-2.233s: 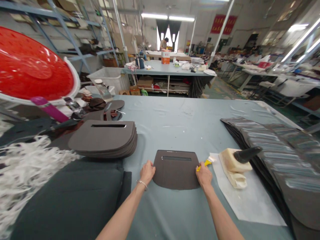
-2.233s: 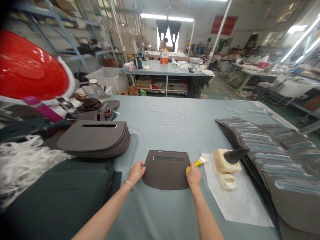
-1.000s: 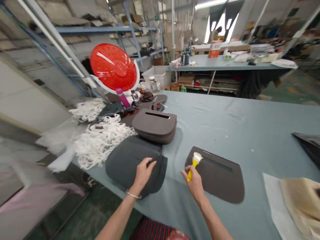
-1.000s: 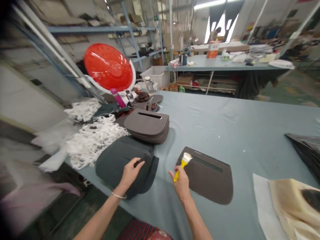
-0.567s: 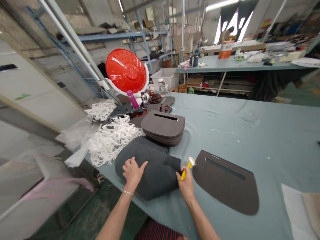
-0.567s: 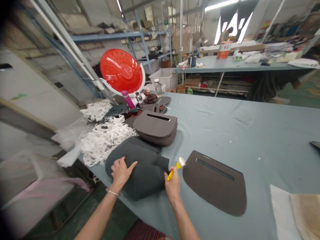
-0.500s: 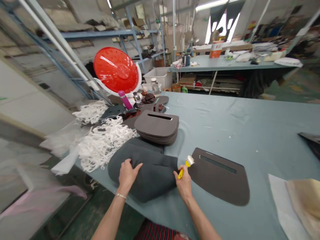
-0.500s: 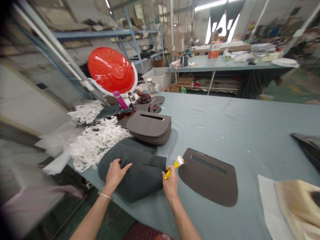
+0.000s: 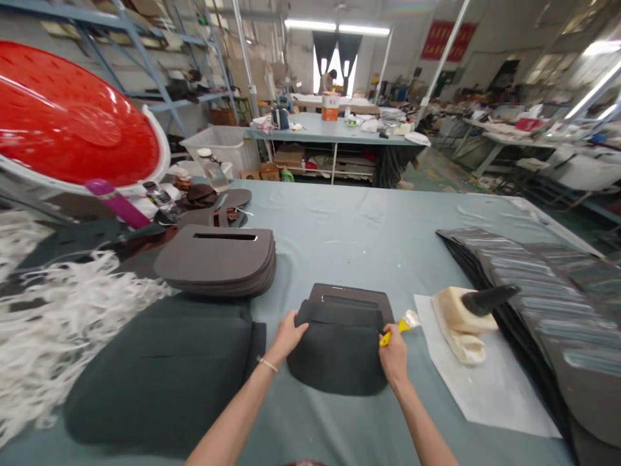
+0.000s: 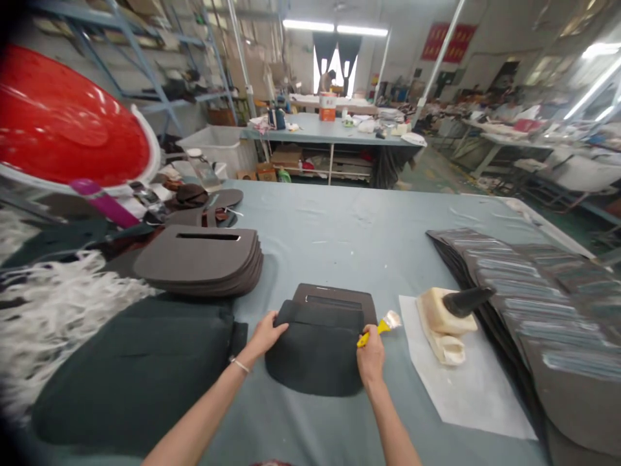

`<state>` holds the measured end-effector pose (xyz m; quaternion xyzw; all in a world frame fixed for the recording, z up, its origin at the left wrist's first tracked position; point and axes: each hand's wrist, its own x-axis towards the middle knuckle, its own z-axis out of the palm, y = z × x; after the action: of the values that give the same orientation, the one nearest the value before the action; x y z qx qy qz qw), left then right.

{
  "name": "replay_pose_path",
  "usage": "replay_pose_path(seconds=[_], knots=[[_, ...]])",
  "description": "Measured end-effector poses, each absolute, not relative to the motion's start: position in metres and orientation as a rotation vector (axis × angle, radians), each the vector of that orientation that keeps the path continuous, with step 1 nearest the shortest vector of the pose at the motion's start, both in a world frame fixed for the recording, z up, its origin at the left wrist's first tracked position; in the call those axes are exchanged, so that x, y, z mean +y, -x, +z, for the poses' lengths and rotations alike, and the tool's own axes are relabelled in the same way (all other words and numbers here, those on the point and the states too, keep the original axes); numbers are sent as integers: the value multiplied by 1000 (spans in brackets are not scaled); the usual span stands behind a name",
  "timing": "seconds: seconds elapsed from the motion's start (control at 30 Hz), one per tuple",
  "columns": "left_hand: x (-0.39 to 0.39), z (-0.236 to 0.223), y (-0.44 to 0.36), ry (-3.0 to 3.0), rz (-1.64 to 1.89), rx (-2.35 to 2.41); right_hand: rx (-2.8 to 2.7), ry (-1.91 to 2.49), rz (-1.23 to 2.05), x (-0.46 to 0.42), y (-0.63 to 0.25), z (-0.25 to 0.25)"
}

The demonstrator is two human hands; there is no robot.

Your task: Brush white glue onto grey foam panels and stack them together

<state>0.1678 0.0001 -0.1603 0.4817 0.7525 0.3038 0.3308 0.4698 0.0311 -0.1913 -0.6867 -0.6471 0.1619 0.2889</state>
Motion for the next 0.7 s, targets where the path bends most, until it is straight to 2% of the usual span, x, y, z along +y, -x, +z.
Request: replay_pose_path(seconds=[0.13,0.27,0.47,0.7], knots=[[9,-187,-190,-1258,801,2035,-1813,2036,317,39,-500,-205],[4,-200,-194,-1283,817,2098,-1832,2004,267,40,-502,-212],[4,-199,-192,-1335,797,2184,-1796,2018,101,41,-500,-213],[9,-192,-199,-1414,493,2323,-1874,2153,112,49,-498,-207]])
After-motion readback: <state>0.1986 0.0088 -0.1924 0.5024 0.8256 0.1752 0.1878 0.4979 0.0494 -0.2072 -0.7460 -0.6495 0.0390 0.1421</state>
